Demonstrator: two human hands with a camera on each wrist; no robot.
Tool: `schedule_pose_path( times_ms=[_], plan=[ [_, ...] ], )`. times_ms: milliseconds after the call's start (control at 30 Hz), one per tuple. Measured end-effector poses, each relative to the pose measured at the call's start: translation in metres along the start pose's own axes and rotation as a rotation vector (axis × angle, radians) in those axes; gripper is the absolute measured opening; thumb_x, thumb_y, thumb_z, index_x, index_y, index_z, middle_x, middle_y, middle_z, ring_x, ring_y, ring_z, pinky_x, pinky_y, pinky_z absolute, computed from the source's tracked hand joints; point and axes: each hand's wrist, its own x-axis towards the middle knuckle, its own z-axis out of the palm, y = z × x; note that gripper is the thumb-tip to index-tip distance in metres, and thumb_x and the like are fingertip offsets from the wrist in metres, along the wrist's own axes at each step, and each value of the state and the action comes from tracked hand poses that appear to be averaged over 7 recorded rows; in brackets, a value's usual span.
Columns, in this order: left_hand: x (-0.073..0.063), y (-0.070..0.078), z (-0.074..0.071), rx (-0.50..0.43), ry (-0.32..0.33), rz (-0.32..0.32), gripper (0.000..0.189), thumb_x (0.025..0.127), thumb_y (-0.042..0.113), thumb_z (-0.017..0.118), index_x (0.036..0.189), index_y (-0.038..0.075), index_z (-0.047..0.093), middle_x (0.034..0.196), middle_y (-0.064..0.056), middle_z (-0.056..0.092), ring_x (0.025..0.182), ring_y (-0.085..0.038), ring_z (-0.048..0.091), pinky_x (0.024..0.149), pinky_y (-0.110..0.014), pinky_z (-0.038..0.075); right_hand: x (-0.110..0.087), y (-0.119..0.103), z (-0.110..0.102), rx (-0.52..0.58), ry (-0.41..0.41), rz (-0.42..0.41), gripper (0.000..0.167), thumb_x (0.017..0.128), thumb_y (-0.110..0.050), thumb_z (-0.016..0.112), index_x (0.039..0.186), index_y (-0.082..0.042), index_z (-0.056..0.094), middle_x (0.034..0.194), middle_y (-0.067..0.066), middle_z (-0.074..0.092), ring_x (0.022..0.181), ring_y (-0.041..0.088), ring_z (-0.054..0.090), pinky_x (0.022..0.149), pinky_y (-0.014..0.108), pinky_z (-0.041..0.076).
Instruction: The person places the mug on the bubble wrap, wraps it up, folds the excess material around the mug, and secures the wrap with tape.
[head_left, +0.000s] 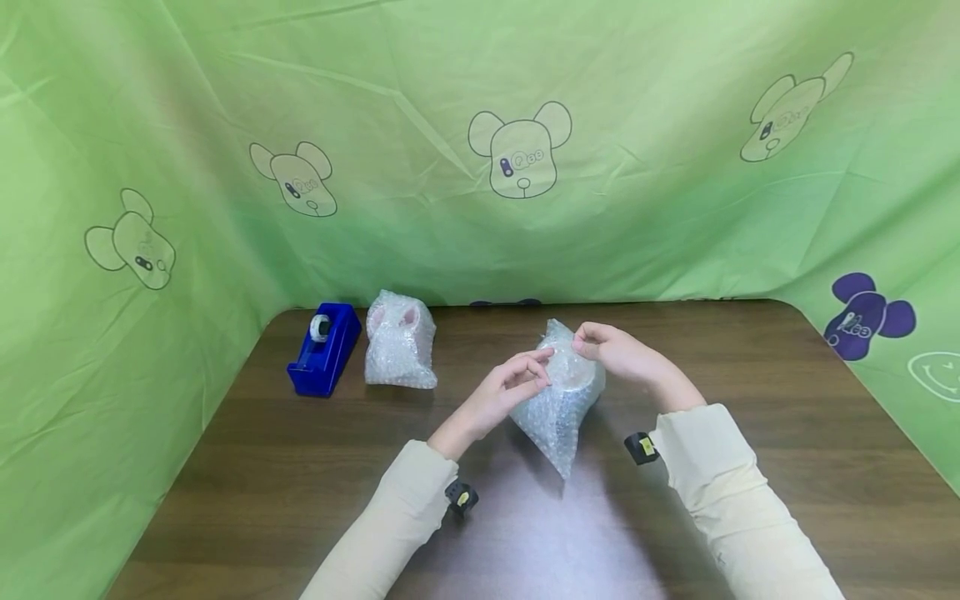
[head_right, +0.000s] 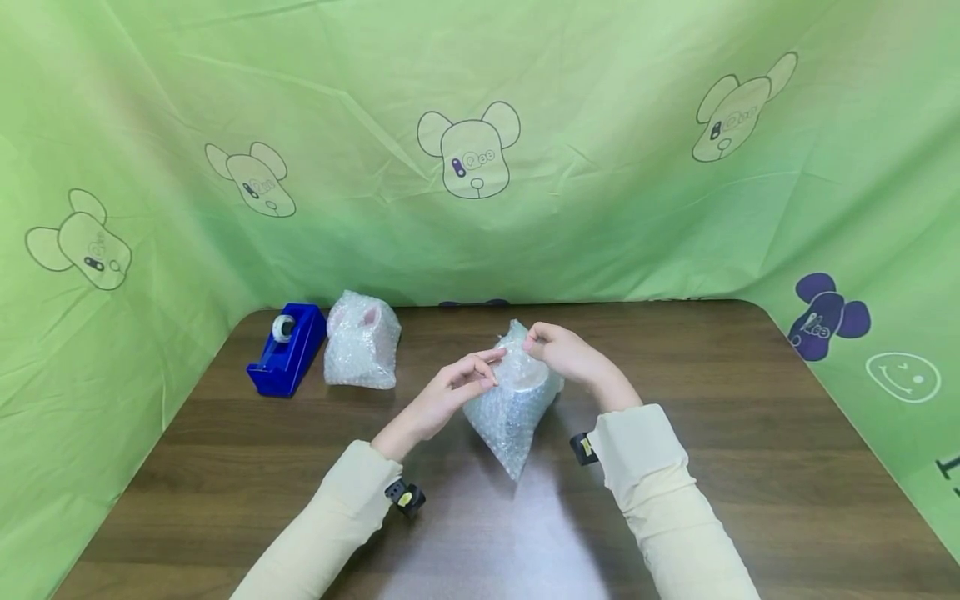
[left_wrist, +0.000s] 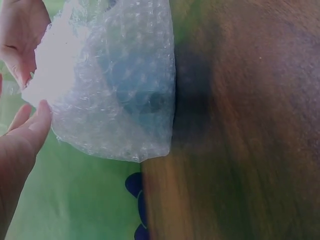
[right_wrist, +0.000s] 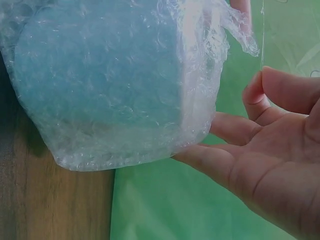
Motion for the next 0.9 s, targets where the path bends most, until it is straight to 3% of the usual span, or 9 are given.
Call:
schedule_pose_path(
  times_ms=[367, 567, 700, 900],
  plan=[
    [0.001, -0.009, 0.0, 0.042, 0.012, 0.044, 0.017, 0.096, 0.008, 0.054, 0.095, -0.008, 0.051, 0.141, -0.023, 0.041, 0.134, -0.038, 0.041, 0.105, -0.034, 0.041, 0.003, 0.0, 0.002, 0.026, 0.011, 0.033, 0.011, 0.097, -0.007, 0.043, 0.094, 0.002, 0.048, 0.087, 0.005, 0.052, 0.09, 0.019, 0.049, 0.084, 0.032, 0.039],
    [0.001, -0.013, 0.005, 0.065, 0.111, 0.057, 0.014, 0.095, 0.005, 0.053, 0.097, -0.009, 0.054, 0.13, -0.024, 0.046, 0.126, -0.037, 0.047, 0.107, -0.04, 0.041, 0.001, 0.002, 0.0, 0.027, 0.022, 0.031, 0.013, 0.097, -0.008, 0.042, 0.096, 0.003, 0.049, 0.095, 0.013, 0.054, 0.099, 0.026, 0.049, 0.091, 0.04, 0.04],
    [0.0, -0.016, 0.008, 0.087, 0.181, 0.031, 0.017, 0.093, 0.005, 0.057, 0.105, -0.006, 0.06, 0.123, -0.021, 0.051, 0.12, -0.032, 0.052, 0.107, -0.038, 0.043, 0.001, 0.004, -0.001, 0.033, 0.027, 0.02, 0.019, 0.099, -0.011, 0.041, 0.101, 0.006, 0.049, 0.105, 0.019, 0.055, 0.107, 0.03, 0.048, 0.097, 0.047, 0.038],
    [0.001, -0.014, 0.01, 0.1, 0.182, -0.009, 0.017, 0.091, 0.007, 0.061, 0.103, -0.004, 0.063, 0.126, -0.018, 0.052, 0.12, -0.028, 0.051, 0.103, -0.033, 0.046, 0.002, 0.008, -0.002, 0.03, 0.02, 0.019, 0.021, 0.1, -0.014, 0.041, 0.102, 0.005, 0.05, 0.101, 0.016, 0.055, 0.109, 0.03, 0.048, 0.098, 0.05, 0.038]
  ],
)
